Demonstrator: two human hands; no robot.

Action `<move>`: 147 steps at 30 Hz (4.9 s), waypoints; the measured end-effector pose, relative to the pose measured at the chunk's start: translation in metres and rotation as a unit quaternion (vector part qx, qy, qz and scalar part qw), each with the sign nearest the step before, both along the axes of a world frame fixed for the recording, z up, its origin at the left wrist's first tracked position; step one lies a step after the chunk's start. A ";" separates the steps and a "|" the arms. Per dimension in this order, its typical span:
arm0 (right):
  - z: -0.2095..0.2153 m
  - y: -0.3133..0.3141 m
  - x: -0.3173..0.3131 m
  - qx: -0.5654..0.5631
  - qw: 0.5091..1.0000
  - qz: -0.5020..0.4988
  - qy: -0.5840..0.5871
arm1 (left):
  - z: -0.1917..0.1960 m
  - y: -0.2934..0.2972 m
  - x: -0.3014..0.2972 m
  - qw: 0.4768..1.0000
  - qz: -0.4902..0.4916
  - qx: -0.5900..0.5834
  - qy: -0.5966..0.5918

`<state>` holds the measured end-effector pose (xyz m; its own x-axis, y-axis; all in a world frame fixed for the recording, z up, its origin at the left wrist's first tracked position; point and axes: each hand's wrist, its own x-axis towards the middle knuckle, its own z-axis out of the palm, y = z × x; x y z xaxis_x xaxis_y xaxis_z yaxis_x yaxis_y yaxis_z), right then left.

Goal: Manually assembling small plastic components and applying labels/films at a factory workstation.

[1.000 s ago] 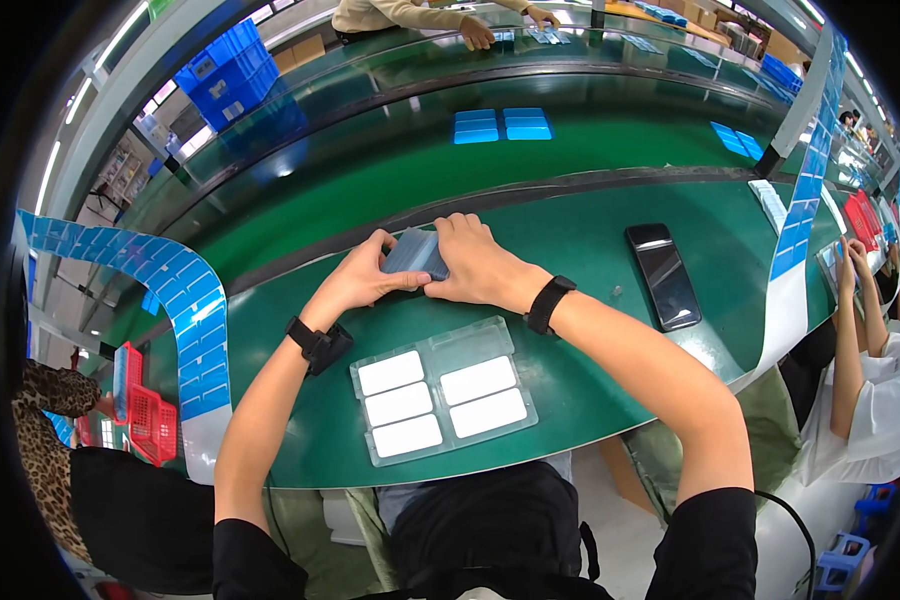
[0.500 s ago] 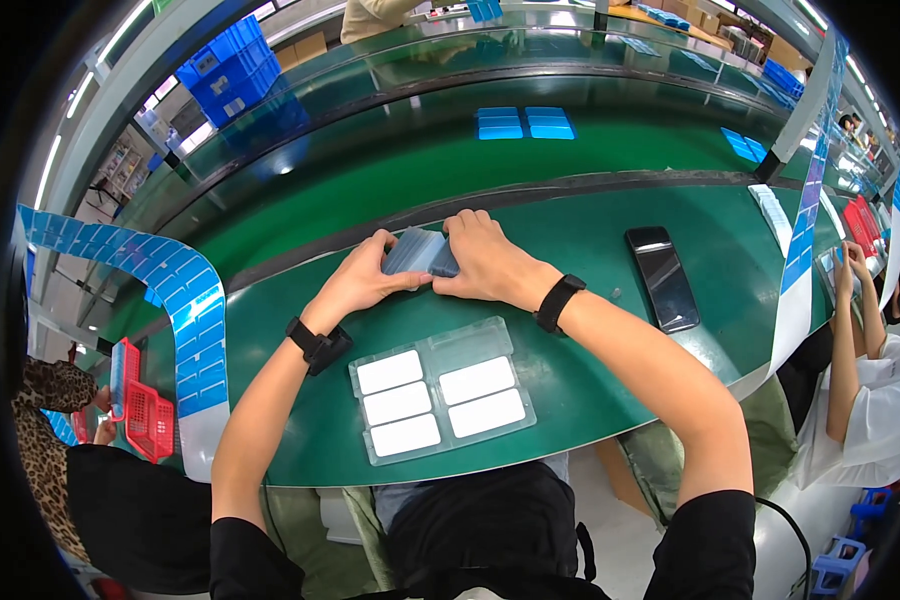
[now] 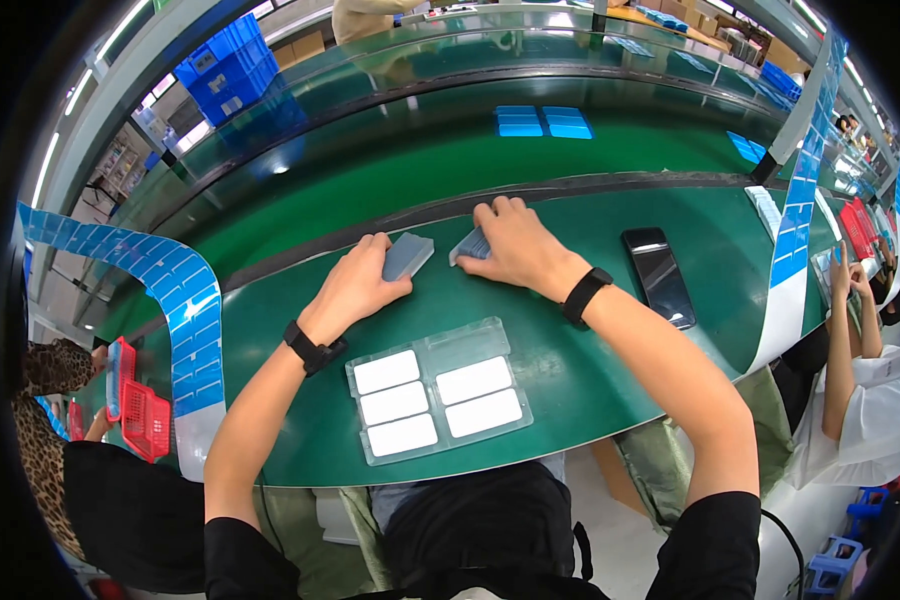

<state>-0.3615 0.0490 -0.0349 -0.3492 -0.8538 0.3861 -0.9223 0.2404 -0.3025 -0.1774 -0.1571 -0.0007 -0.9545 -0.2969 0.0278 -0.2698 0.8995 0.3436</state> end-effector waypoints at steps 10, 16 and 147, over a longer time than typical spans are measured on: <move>-0.007 0.035 -0.038 0.046 0.977 -0.173 0.114 | 0.021 -0.078 0.048 0.987 -0.039 -0.129 -0.091; -0.007 0.029 -0.045 0.042 0.978 -0.162 0.121 | -0.007 -0.098 0.059 0.978 -0.022 -0.195 -0.063; 0.042 0.047 -0.063 0.120 0.989 -0.005 -0.085 | -0.003 -0.096 0.058 0.995 -0.004 -0.061 0.078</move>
